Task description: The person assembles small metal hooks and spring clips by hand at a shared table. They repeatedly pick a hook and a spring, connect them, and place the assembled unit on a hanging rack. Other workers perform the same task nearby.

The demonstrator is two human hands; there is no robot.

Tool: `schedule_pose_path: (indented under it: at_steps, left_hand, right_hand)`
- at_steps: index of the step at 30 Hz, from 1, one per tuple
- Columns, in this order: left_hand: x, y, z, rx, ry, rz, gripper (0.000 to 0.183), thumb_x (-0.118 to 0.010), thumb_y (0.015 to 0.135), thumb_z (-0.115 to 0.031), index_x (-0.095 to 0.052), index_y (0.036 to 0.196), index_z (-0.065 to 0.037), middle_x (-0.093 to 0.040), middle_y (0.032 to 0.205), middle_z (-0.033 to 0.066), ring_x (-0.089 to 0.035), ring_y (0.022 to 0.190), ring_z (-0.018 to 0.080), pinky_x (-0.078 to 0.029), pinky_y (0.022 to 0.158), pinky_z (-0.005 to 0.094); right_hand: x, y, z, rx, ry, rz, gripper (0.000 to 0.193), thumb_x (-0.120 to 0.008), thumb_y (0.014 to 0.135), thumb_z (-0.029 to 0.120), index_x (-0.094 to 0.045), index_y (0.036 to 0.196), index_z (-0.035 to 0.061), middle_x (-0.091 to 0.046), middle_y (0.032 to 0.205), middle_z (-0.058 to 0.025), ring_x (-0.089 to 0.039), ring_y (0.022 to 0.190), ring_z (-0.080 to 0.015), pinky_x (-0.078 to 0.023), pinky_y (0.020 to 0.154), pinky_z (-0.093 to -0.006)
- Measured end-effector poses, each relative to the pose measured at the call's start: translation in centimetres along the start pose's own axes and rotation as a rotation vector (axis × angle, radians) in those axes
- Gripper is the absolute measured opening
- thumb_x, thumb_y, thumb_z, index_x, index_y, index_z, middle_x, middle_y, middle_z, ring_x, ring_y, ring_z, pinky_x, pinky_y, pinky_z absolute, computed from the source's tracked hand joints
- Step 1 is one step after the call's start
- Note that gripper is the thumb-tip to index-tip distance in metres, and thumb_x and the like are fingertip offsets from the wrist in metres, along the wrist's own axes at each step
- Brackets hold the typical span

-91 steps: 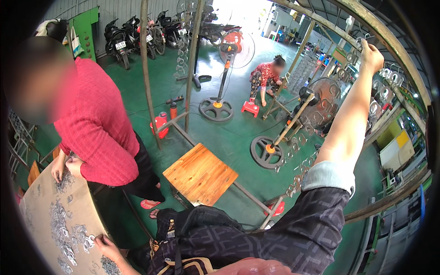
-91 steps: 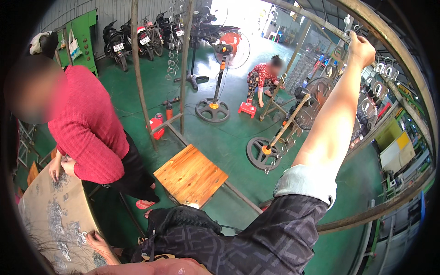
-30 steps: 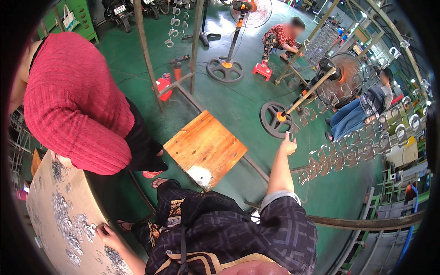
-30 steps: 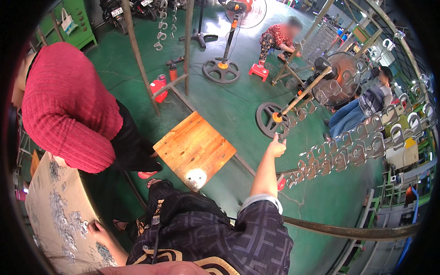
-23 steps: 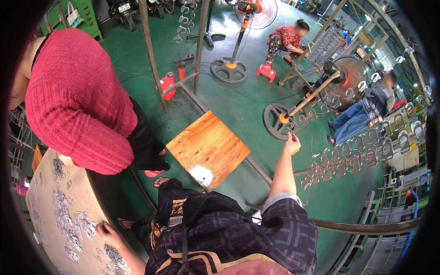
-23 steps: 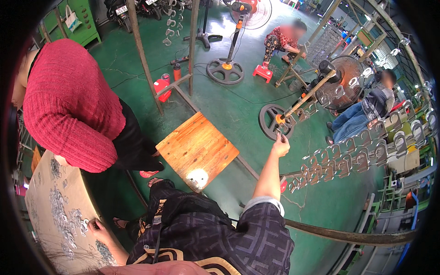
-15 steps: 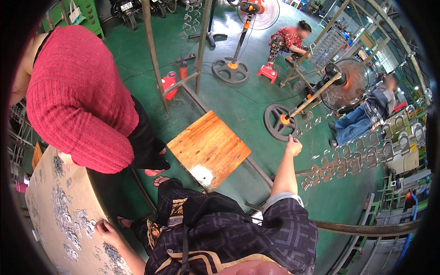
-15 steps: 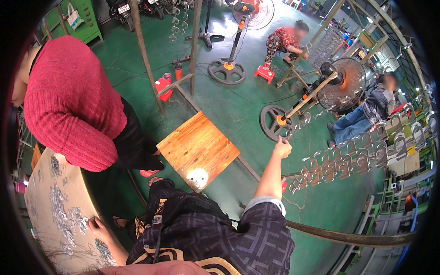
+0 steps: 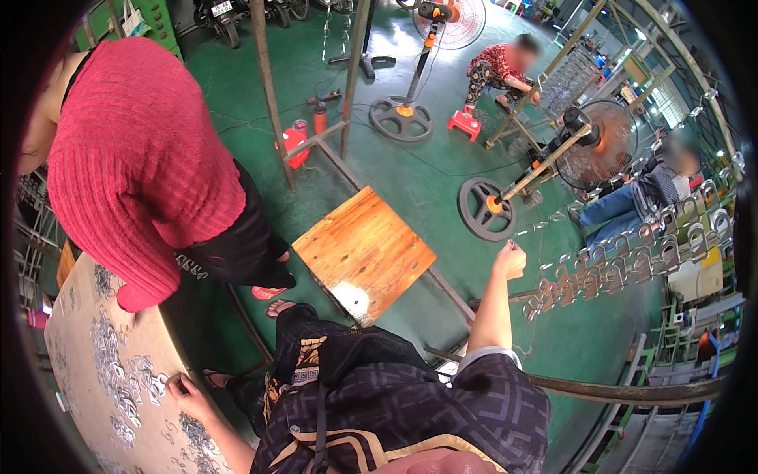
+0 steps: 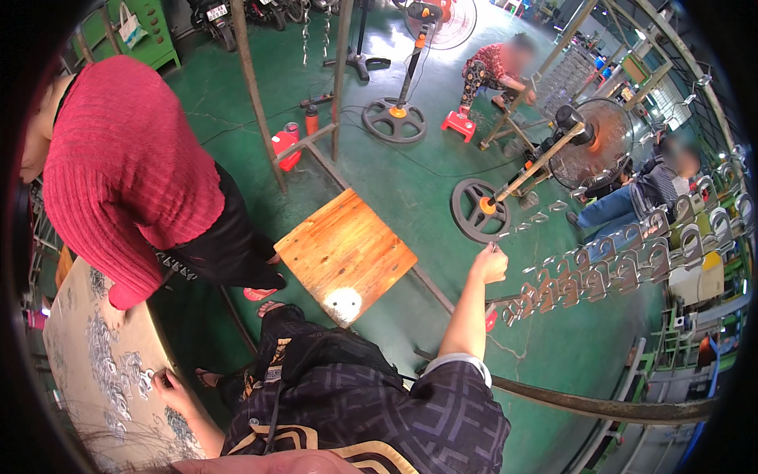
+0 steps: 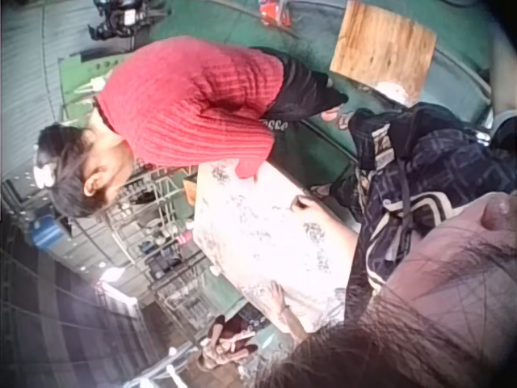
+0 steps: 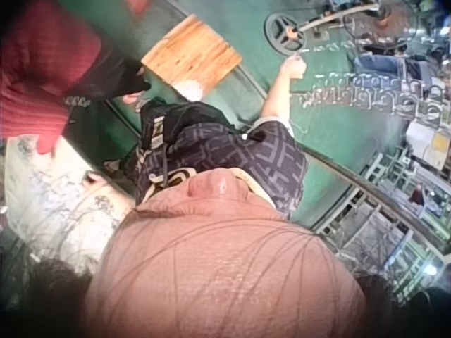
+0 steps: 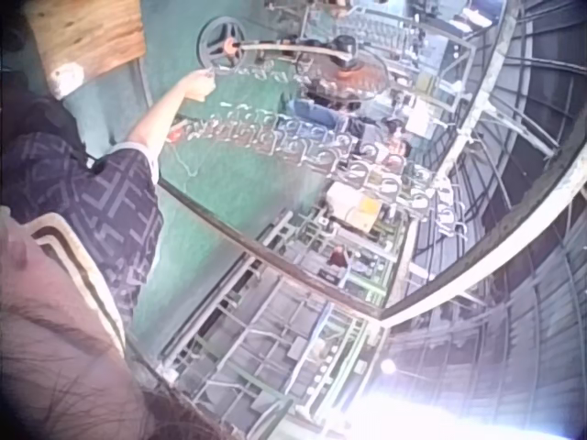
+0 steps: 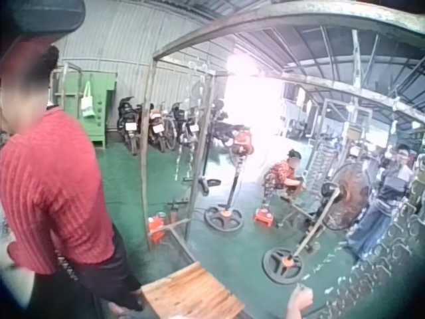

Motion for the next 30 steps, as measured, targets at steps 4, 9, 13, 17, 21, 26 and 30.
schedule_pose_path:
  at_steps: [4,9,13,17,21,26,30]
  left_hand:
    - [0.0,0.0,0.1,-0.031,0.011,-0.004,0.011,-0.058,0.091,-0.01,-0.059,0.094,0.0,-0.056,0.096,0.0139,-0.058,0.084,0.0303,-0.049,0.07,0.0384]
    - [0.0,0.0,0.0,-0.075,-0.003,-0.01,0.01,-0.058,0.091,-0.008,-0.059,0.094,0.001,-0.056,0.097,0.014,-0.059,0.085,0.0306,-0.05,0.071,0.039]
    - [0.0,0.0,0.2,-0.028,-0.001,0.002,0.009,-0.058,0.09,-0.007,-0.059,0.094,0.001,-0.056,0.097,0.0141,-0.06,0.085,0.0306,-0.05,0.071,0.0391]
    - [0.0,-0.1,0.3,0.004,-0.009,-0.002,0.009,-0.059,0.089,-0.006,-0.059,0.093,0.001,-0.057,0.097,0.0143,-0.06,0.085,0.0306,-0.05,0.071,0.0394]
    - [-0.2,0.0,1.0,-0.004,-0.025,0.001,0.009,-0.059,0.089,-0.006,-0.059,0.093,0.002,-0.057,0.096,0.0147,-0.06,0.086,0.0315,-0.049,0.073,0.0404]
    - [-0.2,0.1,0.5,0.015,-0.024,0.005,0.01,-0.059,0.09,-0.008,-0.059,0.093,0.001,-0.057,0.097,0.0155,-0.059,0.087,0.033,-0.049,0.074,0.0416]
    - [-0.1,-0.1,1.0,0.069,-0.008,0.005,0.012,-0.058,0.09,-0.01,-0.06,0.094,0.001,-0.057,0.098,0.0158,-0.059,0.087,0.034,-0.049,0.075,0.0424]
  right_hand:
    - [0.6,0.3,0.8,-0.099,-0.006,0.11,0.024,-0.073,0.08,0.038,-0.076,0.096,0.0202,-0.072,0.094,-0.0095,-0.069,0.089,-0.0307,-0.048,0.082,-0.0473]
    - [0.4,0.9,1.6,-0.152,0.011,0.194,0.028,-0.075,0.077,0.037,-0.075,0.099,0.0195,-0.071,0.104,-0.0097,-0.067,0.098,-0.0307,-0.047,0.087,-0.0478]
    - [1.0,1.1,3.5,-0.084,-0.066,0.239,0.033,-0.075,0.076,0.035,-0.073,0.103,0.0153,-0.07,0.109,-0.0099,-0.066,0.101,-0.0302,-0.046,0.09,-0.0482]
    - [0.7,2.1,3.6,-0.064,-0.12,0.27,0.034,-0.075,0.074,0.031,-0.072,0.103,0.0113,-0.07,0.109,-0.0119,-0.066,0.102,-0.0302,-0.047,0.09,-0.0479]
    - [-1.4,3.1,2.2,-0.149,-0.109,0.436,0.035,-0.076,0.07,0.027,-0.073,0.1,0.0087,-0.07,0.107,-0.0152,-0.067,0.101,-0.0304,-0.05,0.087,-0.0451]
    - [-5.2,5.6,-0.6,-0.199,0.08,0.537,0.032,-0.078,0.068,0.026,-0.074,0.094,0.0066,-0.071,0.102,-0.0156,-0.068,0.097,-0.0306,-0.052,0.086,-0.0421]
    - [-1.0,4.2,1.2,-0.176,0.04,0.408,0.03,-0.078,0.07,0.027,-0.075,0.094,0.0095,-0.071,0.101,-0.0149,-0.068,0.097,-0.0308,-0.053,0.084,-0.0428]
Point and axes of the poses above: each hand's wrist, its own y-axis towards the middle knuckle, its own x-axis out of the back of the hand, z = x × y, the point moved 9 cm from there along y, towards the middle knuckle
